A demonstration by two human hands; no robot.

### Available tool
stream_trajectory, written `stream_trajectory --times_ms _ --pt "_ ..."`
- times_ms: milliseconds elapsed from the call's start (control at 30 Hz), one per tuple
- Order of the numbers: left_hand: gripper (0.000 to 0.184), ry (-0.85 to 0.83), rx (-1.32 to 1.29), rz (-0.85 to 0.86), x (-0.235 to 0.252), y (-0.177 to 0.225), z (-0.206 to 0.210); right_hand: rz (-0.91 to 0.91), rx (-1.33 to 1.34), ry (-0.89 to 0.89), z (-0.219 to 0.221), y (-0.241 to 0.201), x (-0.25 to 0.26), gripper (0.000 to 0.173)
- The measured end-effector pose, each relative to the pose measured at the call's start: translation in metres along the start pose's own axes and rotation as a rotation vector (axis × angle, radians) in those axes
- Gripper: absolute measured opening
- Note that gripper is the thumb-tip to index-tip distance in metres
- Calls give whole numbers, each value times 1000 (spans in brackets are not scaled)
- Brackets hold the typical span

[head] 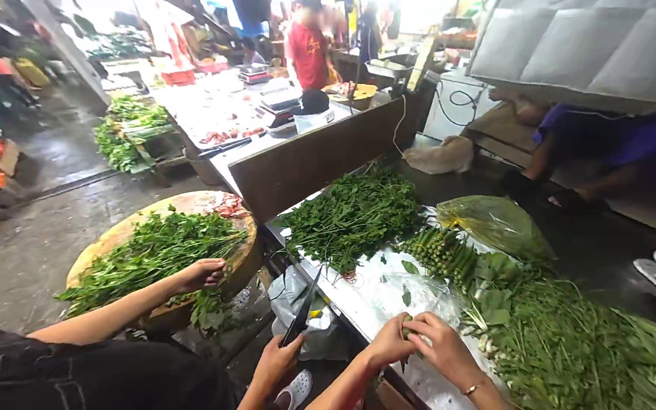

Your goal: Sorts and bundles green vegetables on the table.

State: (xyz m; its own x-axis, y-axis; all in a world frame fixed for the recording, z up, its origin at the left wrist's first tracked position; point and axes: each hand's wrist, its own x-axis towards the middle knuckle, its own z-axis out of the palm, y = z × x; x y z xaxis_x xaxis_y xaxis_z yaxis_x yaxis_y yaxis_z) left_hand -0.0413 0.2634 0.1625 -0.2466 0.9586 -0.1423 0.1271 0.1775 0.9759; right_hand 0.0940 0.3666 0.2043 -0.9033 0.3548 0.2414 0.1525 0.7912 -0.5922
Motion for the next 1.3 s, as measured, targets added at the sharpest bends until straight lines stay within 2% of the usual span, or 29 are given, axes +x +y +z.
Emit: stream_trajectory --times_ms 67,133,200,333,400,467,533,633,700,767,833,900,967,1033,1167,1300 --pt "42 40 -67 24 0 14 -5 185 330 59 -17 -4 4 30" --pt "43 68 -116 42 1 29 -9 349 743 179 -33 -7 5 29" --pt "41 78 -140 102 2 45 -14 415 1106 314 -45 -11 4 32" --pt "33 19 -206 265 7 64 -19 344 1427 467 -56 -17 0 25" --pt "32 23 -180 245 -1 89 -20 255 1457 476 -60 -23 -2 21" --pt "32 34 -126 154 -17 128 -21 181 1310 475 -62 -27 -2 17" --pt "32 20 -107 134 -20 136 -21 131 1009 463 -62 -29 -1 15" --pt "38 -40 -94 252 -3 93 -19 52 468 329 -60 -31 1 39" --pt "53 -45 -45 289 4 73 -17 8 166 258 -58 -36 3 41" --pt "76 -34 6 274 2 68 -19 -16 -2 211 -55 -42 4 37" --pt "100 -36 47 242 0 65 -22 -32 -55 170 -48 -45 4 36" --pt "116 -61 90 221 -4 61 -26 -40 -74 113 -42 -47 4 40" --pt "118 -99 105 270 -8 57 -27 -55 -87 45 -34 -46 6 45" --pt "111 -116 78 290 -13 53 -25 -95 -82 35 -24 -41 6 43" --pt "123 -87 -68 211 -13 46 -19 -232 -138 187 0 -22 6 35" --pt "130 -84 -5 142 -13 39 -14 -286 -81 287 16 2 4 34"
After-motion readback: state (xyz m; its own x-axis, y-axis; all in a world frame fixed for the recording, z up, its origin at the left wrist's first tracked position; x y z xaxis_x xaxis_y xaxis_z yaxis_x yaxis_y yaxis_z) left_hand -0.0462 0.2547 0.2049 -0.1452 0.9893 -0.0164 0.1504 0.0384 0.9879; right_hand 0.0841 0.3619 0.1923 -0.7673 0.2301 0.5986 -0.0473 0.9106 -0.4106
